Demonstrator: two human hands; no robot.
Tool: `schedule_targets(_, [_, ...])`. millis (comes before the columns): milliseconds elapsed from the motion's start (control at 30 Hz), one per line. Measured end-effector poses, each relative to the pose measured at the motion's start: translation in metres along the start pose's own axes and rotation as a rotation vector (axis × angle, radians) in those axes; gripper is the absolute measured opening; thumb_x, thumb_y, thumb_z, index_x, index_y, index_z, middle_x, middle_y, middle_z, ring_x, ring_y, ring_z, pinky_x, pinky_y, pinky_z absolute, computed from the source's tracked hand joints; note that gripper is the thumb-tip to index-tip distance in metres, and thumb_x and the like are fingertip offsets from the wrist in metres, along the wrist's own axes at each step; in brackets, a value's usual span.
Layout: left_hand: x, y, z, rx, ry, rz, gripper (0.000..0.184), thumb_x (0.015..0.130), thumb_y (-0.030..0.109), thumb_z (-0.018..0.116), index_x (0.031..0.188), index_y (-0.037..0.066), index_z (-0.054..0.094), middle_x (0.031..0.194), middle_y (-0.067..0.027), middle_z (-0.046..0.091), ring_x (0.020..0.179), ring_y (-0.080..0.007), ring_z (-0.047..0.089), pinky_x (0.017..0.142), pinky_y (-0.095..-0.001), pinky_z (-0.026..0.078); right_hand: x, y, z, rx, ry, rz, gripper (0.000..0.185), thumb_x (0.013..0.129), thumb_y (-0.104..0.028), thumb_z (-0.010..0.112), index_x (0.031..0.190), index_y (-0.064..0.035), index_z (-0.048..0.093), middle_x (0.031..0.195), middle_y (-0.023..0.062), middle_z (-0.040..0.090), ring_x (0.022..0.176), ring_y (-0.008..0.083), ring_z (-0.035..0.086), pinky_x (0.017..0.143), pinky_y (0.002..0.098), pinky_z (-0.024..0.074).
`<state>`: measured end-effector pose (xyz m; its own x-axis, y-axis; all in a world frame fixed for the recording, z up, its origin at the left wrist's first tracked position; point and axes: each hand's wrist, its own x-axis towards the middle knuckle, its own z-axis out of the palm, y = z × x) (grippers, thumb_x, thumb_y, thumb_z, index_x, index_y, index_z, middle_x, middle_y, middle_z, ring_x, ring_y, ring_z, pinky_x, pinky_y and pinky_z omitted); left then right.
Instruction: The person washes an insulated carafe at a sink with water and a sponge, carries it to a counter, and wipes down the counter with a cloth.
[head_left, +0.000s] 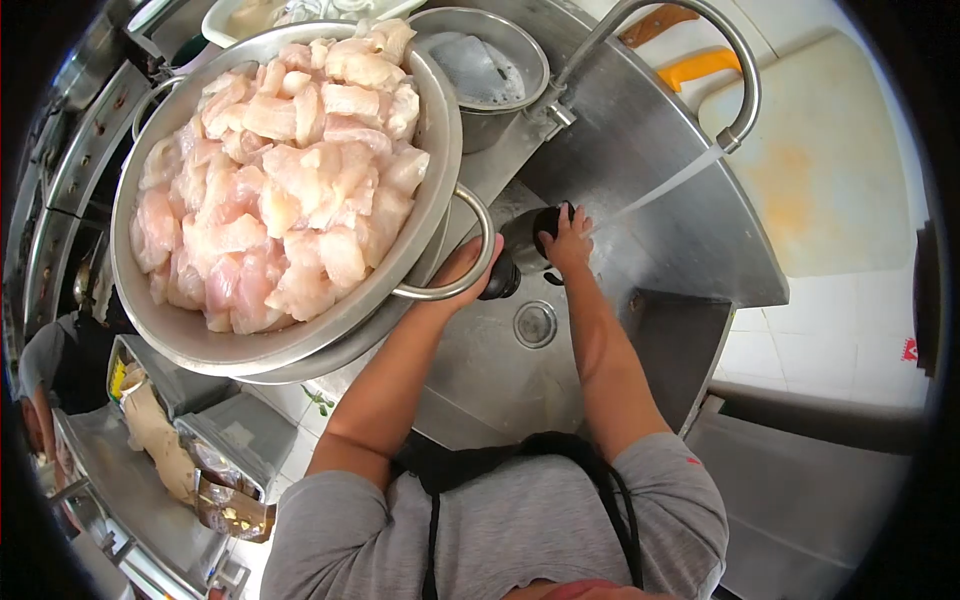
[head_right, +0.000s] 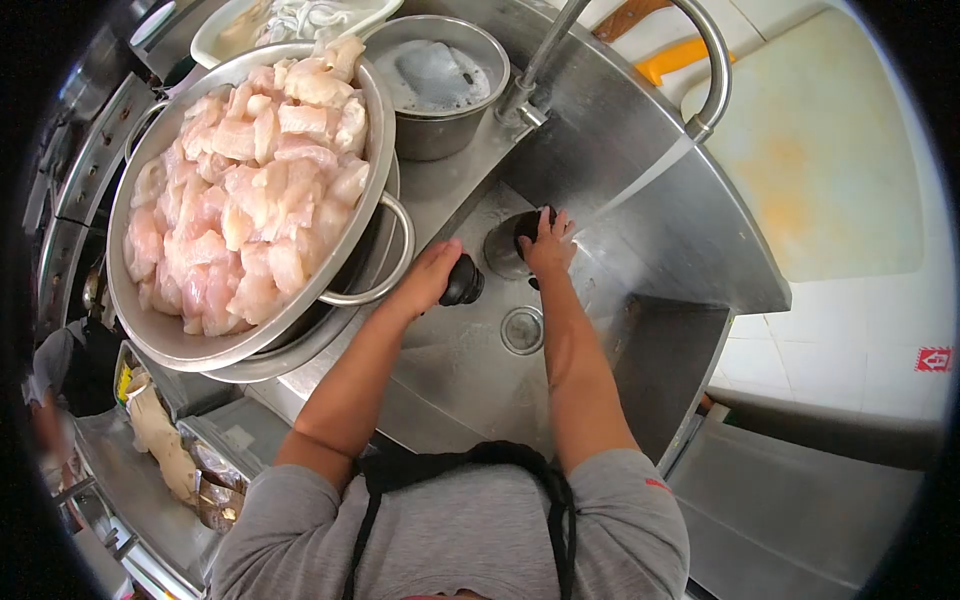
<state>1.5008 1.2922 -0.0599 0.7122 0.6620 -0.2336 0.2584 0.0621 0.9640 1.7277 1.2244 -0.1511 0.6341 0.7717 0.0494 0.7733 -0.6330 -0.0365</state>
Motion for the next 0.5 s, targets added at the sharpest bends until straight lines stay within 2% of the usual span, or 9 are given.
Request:
schedule_targets(67, [0.002, -0.003, -0.001, 0.011, 0.003, -0.017, 0.048, 0.089, 0.042, 0.030, 0.083, -0.001, 0.050, 0.074, -0.0142, 0.051, 0.071, -0.0245, 0.049, 0.068, -0.0334, 0.037, -0.002, 0.002, 0.012, 0.002, 0.059, -0.031, 0.068, 0.067, -0.038, 0.065, 0.124, -0.0116, 0.039, 0.132, 0.0163, 0.027, 0.118, 0.0375, 0.029, 0.086, 0.0483, 0.0362])
schedule_targets(100, [0.004, -0.006, 0.000, 0.007, 0.016, -0.006, 0.046, 0.088, 0.044, 0.031, 0.086, 0.002, 0.052, 0.071, -0.0079, 0.050, 0.065, -0.0176, 0.047, 0.059, -0.0293, 0.037, -0.002, 0.005, 0.014, 0.022, 0.057, -0.034, 0.070, 0.066, -0.038, 0.066, 0.124, -0.0115, 0.038, 0.132, 0.0169, 0.027, 0.118, 0.0375, 0.029, 0.086, 0.0485, 0.0360])
schedule_targets(200, [0.005, -0.011, 0.002, -0.022, 0.005, -0.040, 0.045, 0.088, 0.044, 0.033, 0.089, 0.004, 0.053, 0.070, -0.0017, 0.050, 0.059, -0.0106, 0.045, 0.050, -0.0254, 0.037, -0.007, 0.016, 0.011, 0.180, 0.051, -0.085, 0.070, 0.066, -0.040, 0.066, 0.124, -0.0121, 0.038, 0.132, 0.0192, 0.025, 0.119, 0.0382, 0.028, 0.088, 0.0485, 0.0344])
schedule_targets(233, [0.007, -0.017, 0.003, -0.008, 0.016, -0.037, 0.045, 0.088, 0.044, 0.033, 0.089, 0.004, 0.053, 0.071, -0.0018, 0.050, 0.059, -0.0105, 0.045, 0.050, -0.0254, 0.037, -0.009, 0.016, 0.007, 0.253, 0.052, -0.111, 0.069, 0.067, -0.040, 0.065, 0.124, -0.0125, 0.039, 0.132, 0.0201, 0.024, 0.119, 0.0385, 0.028, 0.089, 0.0484, 0.0336])
schedule_targets(333, [0.010, -0.022, 0.003, 0.012, 0.033, -0.003, 0.045, 0.088, 0.044, 0.033, 0.089, 0.004, 0.053, 0.072, -0.0019, 0.050, 0.060, -0.0103, 0.045, 0.051, -0.0253, 0.037, -0.021, -0.001, -0.023, 0.172, -0.063, 0.259, 0.066, 0.066, -0.036, 0.067, 0.121, -0.0106, 0.041, 0.132, 0.0226, 0.023, 0.120, 0.0380, 0.027, 0.091, 0.0480, 0.0311])
schedule_targets(433, [0.010, -0.028, 0.004, 0.011, 0.036, 0.035, 0.044, 0.087, 0.043, 0.033, 0.090, 0.004, 0.054, 0.073, -0.0020, 0.050, 0.062, -0.0104, 0.045, 0.053, -0.0248, 0.037, -0.028, 0.002, 0.011, 0.037, 0.050, 0.188, 0.071, 0.062, -0.033, 0.071, 0.121, -0.0079, 0.040, 0.131, 0.0247, 0.024, 0.120, 0.0360, 0.027, 0.092, 0.0480, 0.0293])
schedule_targets(500, [0.010, -0.030, 0.005, 0.007, 0.025, 0.017, 0.044, 0.087, 0.043, 0.034, 0.090, 0.004, 0.054, 0.073, -0.0019, 0.050, 0.063, -0.0105, 0.045, 0.055, -0.0246, 0.038, -0.037, 0.015, 0.017, 0.153, 0.106, 0.031, 0.071, 0.061, -0.031, 0.072, 0.119, -0.0045, 0.040, 0.131, 0.0247, 0.024, 0.120, 0.0362, 0.027, 0.093, 0.0467, 0.0290])
